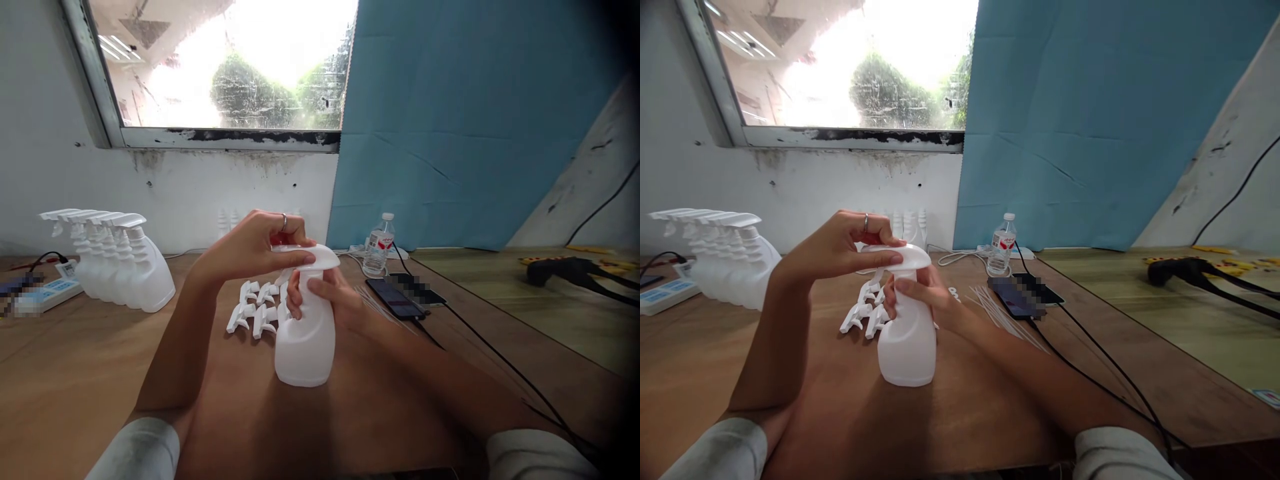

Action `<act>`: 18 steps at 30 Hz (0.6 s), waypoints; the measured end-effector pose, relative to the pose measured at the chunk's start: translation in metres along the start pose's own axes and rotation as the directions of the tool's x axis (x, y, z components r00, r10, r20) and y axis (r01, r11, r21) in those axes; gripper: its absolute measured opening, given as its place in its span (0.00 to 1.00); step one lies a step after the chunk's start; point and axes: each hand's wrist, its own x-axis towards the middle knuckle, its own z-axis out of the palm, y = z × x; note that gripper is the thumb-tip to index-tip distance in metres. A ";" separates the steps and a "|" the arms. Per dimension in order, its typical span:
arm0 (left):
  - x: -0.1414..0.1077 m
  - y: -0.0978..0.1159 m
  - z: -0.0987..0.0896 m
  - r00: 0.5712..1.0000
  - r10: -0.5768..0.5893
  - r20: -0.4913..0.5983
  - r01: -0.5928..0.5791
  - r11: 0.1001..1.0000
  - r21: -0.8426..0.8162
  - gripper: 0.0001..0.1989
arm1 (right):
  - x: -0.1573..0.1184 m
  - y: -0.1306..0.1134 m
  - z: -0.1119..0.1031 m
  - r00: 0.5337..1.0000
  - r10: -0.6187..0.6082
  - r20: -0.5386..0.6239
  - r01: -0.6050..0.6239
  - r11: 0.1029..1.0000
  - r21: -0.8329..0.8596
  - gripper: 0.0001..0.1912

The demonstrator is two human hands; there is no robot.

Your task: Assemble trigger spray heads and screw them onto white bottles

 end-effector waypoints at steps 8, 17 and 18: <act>0.000 0.001 0.001 1.000 0.012 0.004 -0.012 1.000 0.007 0.13 | -0.004 0.002 0.001 0.999 -0.029 -0.021 0.030 0.999 0.018 0.12; 0.000 0.000 0.000 1.000 -0.001 0.008 0.002 1.000 -0.025 0.15 | -0.002 0.002 0.002 0.998 -0.038 -0.043 0.038 0.999 0.006 0.14; 0.000 0.000 0.000 1.000 -0.002 0.006 0.003 1.000 -0.027 0.15 | -0.002 0.002 0.002 0.999 -0.043 -0.033 0.044 0.999 0.032 0.15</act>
